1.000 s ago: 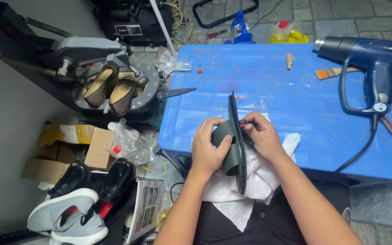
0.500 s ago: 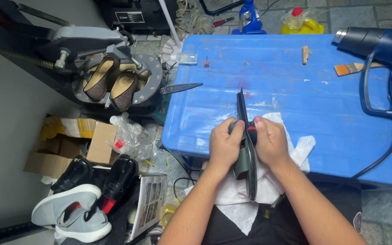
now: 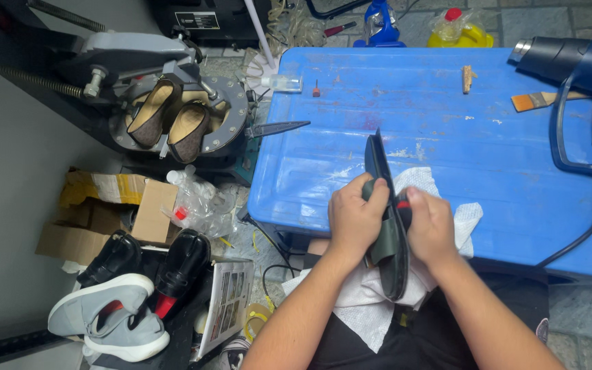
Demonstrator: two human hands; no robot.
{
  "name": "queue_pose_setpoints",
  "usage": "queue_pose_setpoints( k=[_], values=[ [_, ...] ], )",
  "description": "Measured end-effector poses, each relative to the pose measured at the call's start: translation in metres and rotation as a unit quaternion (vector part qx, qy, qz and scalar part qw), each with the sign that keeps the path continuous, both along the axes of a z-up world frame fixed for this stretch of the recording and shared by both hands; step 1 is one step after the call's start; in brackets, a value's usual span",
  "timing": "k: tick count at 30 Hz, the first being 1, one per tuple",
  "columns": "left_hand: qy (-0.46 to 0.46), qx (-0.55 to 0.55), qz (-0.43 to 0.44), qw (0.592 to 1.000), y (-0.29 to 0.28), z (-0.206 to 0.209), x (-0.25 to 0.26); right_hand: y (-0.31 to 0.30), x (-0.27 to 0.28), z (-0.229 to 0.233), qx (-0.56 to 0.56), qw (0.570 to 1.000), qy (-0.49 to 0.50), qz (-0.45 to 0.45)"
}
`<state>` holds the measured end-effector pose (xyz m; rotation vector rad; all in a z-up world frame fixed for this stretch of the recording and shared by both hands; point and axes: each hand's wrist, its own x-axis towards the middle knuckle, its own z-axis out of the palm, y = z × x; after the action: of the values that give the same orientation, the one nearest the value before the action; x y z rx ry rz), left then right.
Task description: The person cleans the sole of a green slide sandal with a white cloth and then uses a utility knife to scrape and trim the edges of the sole. The person repeatedly inspects the sandal and the sole during the process.
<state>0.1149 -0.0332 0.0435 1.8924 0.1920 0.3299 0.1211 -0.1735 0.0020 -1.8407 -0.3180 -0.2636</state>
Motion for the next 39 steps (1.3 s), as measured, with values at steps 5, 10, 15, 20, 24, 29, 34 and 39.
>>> queue_pose_setpoints(
  k=[5, 10, 15, 20, 24, 29, 34, 39],
  values=[
    [-0.018, 0.026, 0.014, 0.999, -0.014, 0.002, 0.002, -0.010, 0.014, -0.009, -0.001, 1.000, 0.013, -0.009],
    [-0.049, 0.024, 0.036, 0.998, -0.022, -0.005, 0.003, -0.012, -0.011, 0.010, -0.036, 0.997, -0.073, -0.009],
    [-0.037, 0.003, 0.040, 0.999, -0.022, -0.007, 0.002, -0.015, -0.034, 0.026, -0.022, 0.993, -0.108, 0.044],
    [-0.033, -0.005, 0.035, 0.999, -0.021, -0.007, 0.002, -0.013, -0.007, 0.025, -0.027, 0.994, -0.104, 0.027],
    [-0.042, -0.011, 0.056, 0.997, -0.024, -0.006, 0.005, -0.009, -0.011, 0.028, -0.041, 0.994, -0.101, -0.001],
    [-0.043, -0.001, 0.066, 0.997, -0.026, -0.016, 0.004, -0.019, -0.038, 0.034, -0.110, 0.979, -0.173, -0.005],
    [-0.043, -0.003, 0.076, 0.996, -0.027, -0.013, 0.003, -0.019, -0.054, 0.036, -0.086, 0.971, -0.222, 0.022],
    [-0.054, 0.012, 0.064, 0.996, -0.031, -0.008, 0.002, -0.018, -0.028, 0.025, -0.038, 0.989, -0.141, -0.011]
  ],
)
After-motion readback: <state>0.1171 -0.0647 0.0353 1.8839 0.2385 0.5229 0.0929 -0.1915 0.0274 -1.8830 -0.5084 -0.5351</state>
